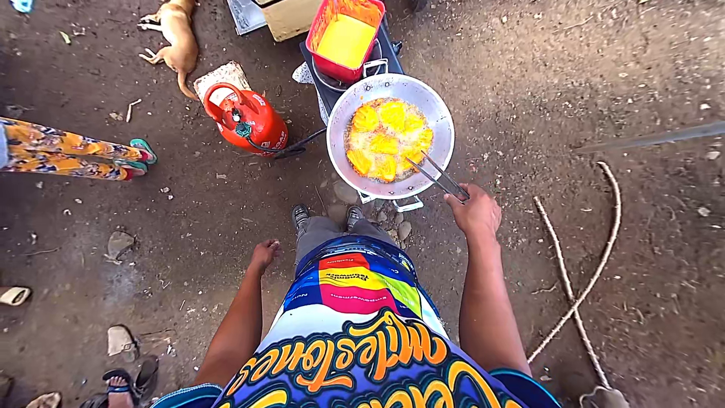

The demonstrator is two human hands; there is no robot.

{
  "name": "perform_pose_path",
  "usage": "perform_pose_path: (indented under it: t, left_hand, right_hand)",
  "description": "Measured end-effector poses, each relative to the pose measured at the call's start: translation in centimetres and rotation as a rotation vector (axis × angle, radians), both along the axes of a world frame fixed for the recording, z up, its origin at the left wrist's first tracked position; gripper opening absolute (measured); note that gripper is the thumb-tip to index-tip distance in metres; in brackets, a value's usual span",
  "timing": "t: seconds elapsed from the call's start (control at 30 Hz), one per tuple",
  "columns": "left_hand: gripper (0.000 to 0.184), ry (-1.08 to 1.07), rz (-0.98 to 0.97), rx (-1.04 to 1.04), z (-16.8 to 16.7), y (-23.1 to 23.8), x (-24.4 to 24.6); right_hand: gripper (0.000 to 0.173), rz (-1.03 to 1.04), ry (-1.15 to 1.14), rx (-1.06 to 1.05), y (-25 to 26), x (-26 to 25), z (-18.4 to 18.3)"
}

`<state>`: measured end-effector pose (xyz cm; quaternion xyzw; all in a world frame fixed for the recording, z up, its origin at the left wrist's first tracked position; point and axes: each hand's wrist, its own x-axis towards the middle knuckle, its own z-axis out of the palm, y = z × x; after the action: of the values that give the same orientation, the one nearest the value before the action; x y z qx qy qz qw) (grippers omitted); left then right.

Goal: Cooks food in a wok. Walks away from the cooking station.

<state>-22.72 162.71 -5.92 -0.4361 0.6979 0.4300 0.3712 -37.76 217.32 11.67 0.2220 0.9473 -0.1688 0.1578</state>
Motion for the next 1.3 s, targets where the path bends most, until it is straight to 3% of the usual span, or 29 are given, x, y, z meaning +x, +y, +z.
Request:
perform_pose_path:
  t: [0.33,0.6,1.03,1.3]
  left_hand:
    - [0.035,0.001,0.002,-0.003,-0.5,0.1,1.2]
    - [0.036,-0.002,0.016,0.008,-0.7,0.4,1.6]
    - [0.034,-0.004,0.030,0.012,-0.3,0.5,0.7]
    - [0.035,0.014,0.023,0.007,0.2,0.4,0.3]
  right_hand:
    - [0.037,0.215,-0.107,0.180,0.3,-2.4,4.5]
    - [0.029,0.262,-0.123,0.185,-0.4,-2.6,1.6]
    - [0.034,0.209,-0.155,0.187,0.6,-2.3,2.4]
    - [0.027,0.271,-0.097,0.180,-0.9,-2.2,1.1]
